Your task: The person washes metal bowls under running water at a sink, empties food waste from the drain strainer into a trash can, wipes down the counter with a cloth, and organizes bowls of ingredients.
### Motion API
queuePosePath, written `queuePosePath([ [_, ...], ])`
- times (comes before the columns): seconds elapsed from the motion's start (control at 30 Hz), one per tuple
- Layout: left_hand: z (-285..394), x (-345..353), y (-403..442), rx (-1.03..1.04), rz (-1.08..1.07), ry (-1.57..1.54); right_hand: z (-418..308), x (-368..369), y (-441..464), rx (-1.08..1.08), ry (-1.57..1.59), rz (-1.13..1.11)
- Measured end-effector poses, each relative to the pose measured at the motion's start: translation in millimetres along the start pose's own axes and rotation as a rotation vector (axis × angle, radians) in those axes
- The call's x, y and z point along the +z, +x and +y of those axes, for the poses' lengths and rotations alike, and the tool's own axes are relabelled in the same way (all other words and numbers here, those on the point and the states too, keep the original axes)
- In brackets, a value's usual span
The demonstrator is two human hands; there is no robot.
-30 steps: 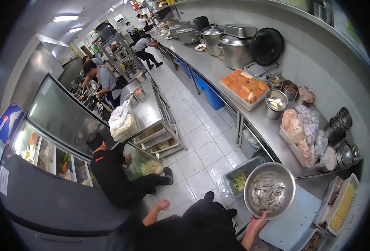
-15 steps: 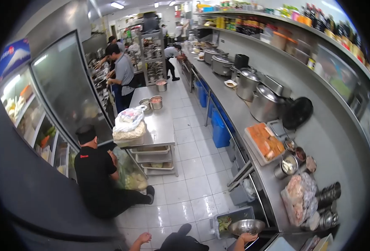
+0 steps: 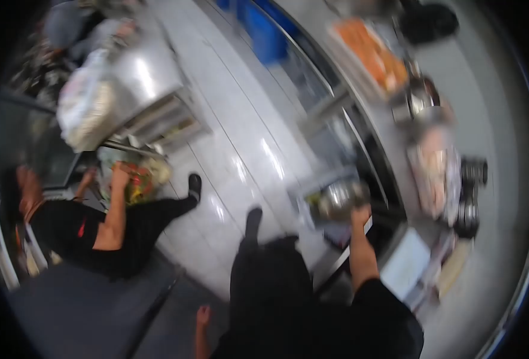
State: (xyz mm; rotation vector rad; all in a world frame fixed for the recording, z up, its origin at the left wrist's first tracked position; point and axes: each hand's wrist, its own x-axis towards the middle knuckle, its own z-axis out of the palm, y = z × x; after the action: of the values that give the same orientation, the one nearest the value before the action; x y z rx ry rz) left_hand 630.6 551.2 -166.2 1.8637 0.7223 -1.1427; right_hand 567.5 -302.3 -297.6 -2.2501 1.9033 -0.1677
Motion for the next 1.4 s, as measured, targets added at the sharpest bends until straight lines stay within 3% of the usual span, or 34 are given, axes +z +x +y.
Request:
queuePosePath([
  [0.03, -2, -5, -4, -0.042, 0.011, 0.044, -4, 6, 1, 0.038, 0.117, 0.076],
  [0.07, -11, -22, 8, 0.045, -0.202, -0.139, -8, 7, 3, 0.097, 0.096, 0.007],
  [0.1, 8, -35, -17, 0.024, -0.164, -0.064, -64, -51, -21, 0.288, 0.162, -0.005],
  [0.13, 39, -25, -24, 0.025, -0.123, -0.002, -48, -34, -22, 0.158, 0.236, 0.129],
  [0.17, 60, -36, -37, -0.056, -0.101, 0.043, -102, -82, -38, 0.298, 0.175, 0.067],
  [0.2, 79, -32, -33, -0.106, -0.07, 0.065, -127, -98, -44, 0.301, 0.1, 0.125],
  [0.3, 104, -10, -19, -0.167, -0.024, 0.038, -142, -117, -52, 0.226, 0.018, 0.18],
  [0.43, 148, 7, -5, -0.007, -0.151, 0.063, -148, -42, -75, 0.048, -0.013, 0.024],
  [0.6, 210, 37, -17, 0.114, -0.098, 0.171, -133, -45, -63, 0.06, 0.077, 0.146],
  [0.63, 208, 42, -21, 0.12, -0.141, 0.184, -125, -49, -65, 0.128, 0.121, 0.198],
  [0.67, 207, 43, -19, 0.14, -0.15, 0.185, -127, -65, -64, -0.181, 0.089, 0.504],
  [0.7, 208, 35, -19, 0.171, -0.136, 0.189, -151, -90, -71, 0.081, 0.177, 0.276],
  [0.73, 200, 25, -15, 0.209, -0.141, 0.228, -129, -46, -64, 0.121, 0.129, 0.314],
  [0.77, 184, 26, -5, 0.257, -0.171, 0.268, -125, -22, -64, 0.1, 0.055, 0.288],
  [0.83, 183, 23, 8, 0.331, -0.066, 0.6, -112, -5, -73, -0.049, 0.201, 0.13],
  [0.87, 193, 28, 3, 0.276, -0.078, 0.572, -105, -15, -71, 0.05, 0.311, 0.06],
  [0.97, 190, 20, -4, 0.222, -0.039, 0.483, -91, -49, -62, -0.121, 0.19, 0.501],
  [1.0, 191, 15, -1, 0.201, -0.05, 0.451, -87, -55, -62, -0.091, 0.168, 0.51],
  [1.13, 185, 9, 8, 0.149, -0.063, 0.484, -91, -28, -71, 0.137, 0.132, 0.181],
  [1.27, 161, -7, 23, 0.215, -0.013, 0.512, -94, -10, -73, 0.162, 0.15, 0.11],
  [1.4, 184, -8, -1, 0.072, -0.095, 0.339, -91, 29, -94, 0.097, 0.234, 0.048],
])
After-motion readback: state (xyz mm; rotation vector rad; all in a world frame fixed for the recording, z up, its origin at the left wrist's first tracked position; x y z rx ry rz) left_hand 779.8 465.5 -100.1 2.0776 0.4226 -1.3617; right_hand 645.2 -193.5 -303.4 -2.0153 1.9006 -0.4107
